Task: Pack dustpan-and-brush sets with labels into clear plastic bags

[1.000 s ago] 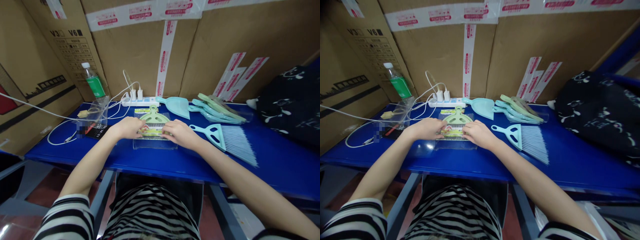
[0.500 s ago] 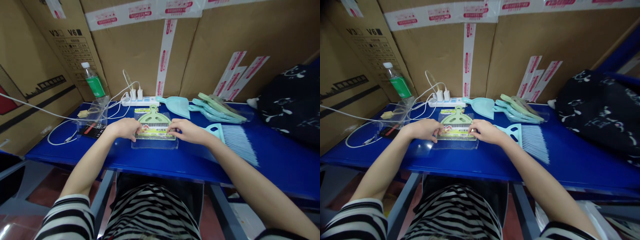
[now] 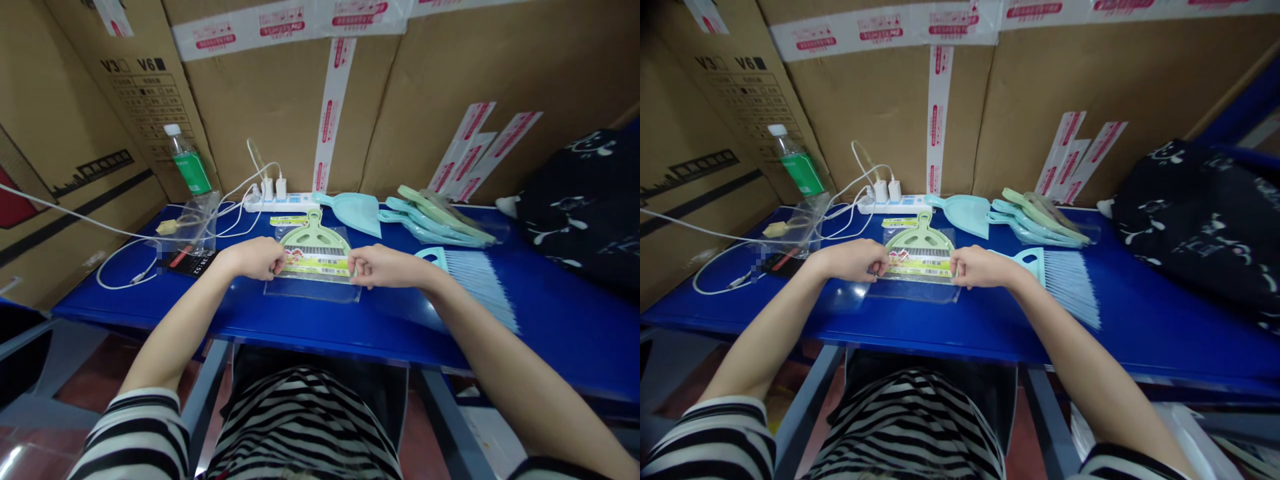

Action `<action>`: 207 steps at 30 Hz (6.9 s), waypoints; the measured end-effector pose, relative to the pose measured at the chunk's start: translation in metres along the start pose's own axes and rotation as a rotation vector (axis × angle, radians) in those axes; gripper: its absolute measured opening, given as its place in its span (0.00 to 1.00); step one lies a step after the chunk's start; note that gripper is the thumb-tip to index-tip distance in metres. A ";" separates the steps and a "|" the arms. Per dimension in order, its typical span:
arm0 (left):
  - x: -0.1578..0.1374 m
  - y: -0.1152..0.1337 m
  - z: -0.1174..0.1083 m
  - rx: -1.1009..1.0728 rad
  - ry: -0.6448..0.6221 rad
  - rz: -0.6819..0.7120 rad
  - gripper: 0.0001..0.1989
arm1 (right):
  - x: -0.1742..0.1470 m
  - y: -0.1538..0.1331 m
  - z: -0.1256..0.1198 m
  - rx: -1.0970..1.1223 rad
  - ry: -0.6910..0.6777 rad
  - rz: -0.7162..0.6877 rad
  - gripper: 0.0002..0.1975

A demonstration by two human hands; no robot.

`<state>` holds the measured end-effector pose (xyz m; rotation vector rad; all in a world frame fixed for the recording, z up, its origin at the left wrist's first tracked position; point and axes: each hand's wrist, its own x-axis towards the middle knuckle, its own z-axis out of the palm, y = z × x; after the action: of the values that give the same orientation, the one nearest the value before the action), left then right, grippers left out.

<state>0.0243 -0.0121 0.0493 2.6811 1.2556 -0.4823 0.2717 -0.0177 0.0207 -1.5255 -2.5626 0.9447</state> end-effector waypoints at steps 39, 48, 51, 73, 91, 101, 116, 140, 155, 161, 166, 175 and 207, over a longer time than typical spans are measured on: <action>-0.002 -0.007 0.027 -0.251 0.296 0.533 0.05 | -0.012 0.009 -0.011 -0.191 -0.032 -0.089 0.12; -0.004 -0.003 0.023 -0.337 0.351 0.242 0.03 | -0.020 0.007 -0.010 -0.296 -0.049 -0.084 0.23; -0.001 0.000 0.025 -0.336 0.378 0.197 0.05 | -0.022 0.007 -0.007 -0.327 -0.052 -0.071 0.24; 0.008 -0.003 0.030 -0.193 0.382 0.119 0.06 | -0.005 0.011 -0.006 -0.305 0.138 -0.258 0.13; 0.015 0.009 0.034 -0.146 0.400 -0.053 0.08 | -0.001 -0.001 0.001 -0.306 0.220 -0.062 0.13; 0.020 0.021 0.034 -0.088 0.399 -0.218 0.04 | -0.001 -0.009 0.002 -0.281 0.234 0.005 0.13; 0.026 0.010 0.040 -0.214 0.531 -0.257 0.14 | 0.000 -0.011 0.000 -0.192 0.247 0.051 0.12; 0.019 0.001 0.038 -0.336 0.397 0.005 0.16 | 0.001 0.005 0.001 -0.092 0.244 -0.049 0.15; 0.020 0.000 0.039 -0.318 0.387 0.012 0.15 | 0.007 0.003 0.006 -0.208 0.299 -0.045 0.07; 0.018 0.002 0.036 -0.269 0.360 0.009 0.15 | 0.006 -0.005 0.010 -0.352 0.352 0.136 0.07; 0.016 0.014 0.035 -0.077 0.355 -0.120 0.16 | 0.003 -0.011 0.008 -0.365 0.339 0.230 0.10; 0.024 0.014 0.042 0.181 0.374 0.160 0.24 | 0.006 0.000 0.005 -0.227 0.296 0.165 0.13; 0.017 0.022 0.034 0.191 0.313 0.134 0.25 | 0.004 -0.012 0.016 -0.514 0.292 -0.279 0.21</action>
<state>0.0430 -0.0230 0.0111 3.0719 1.1375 -0.1759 0.2550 -0.0268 0.0125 -1.2072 -2.8087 0.0254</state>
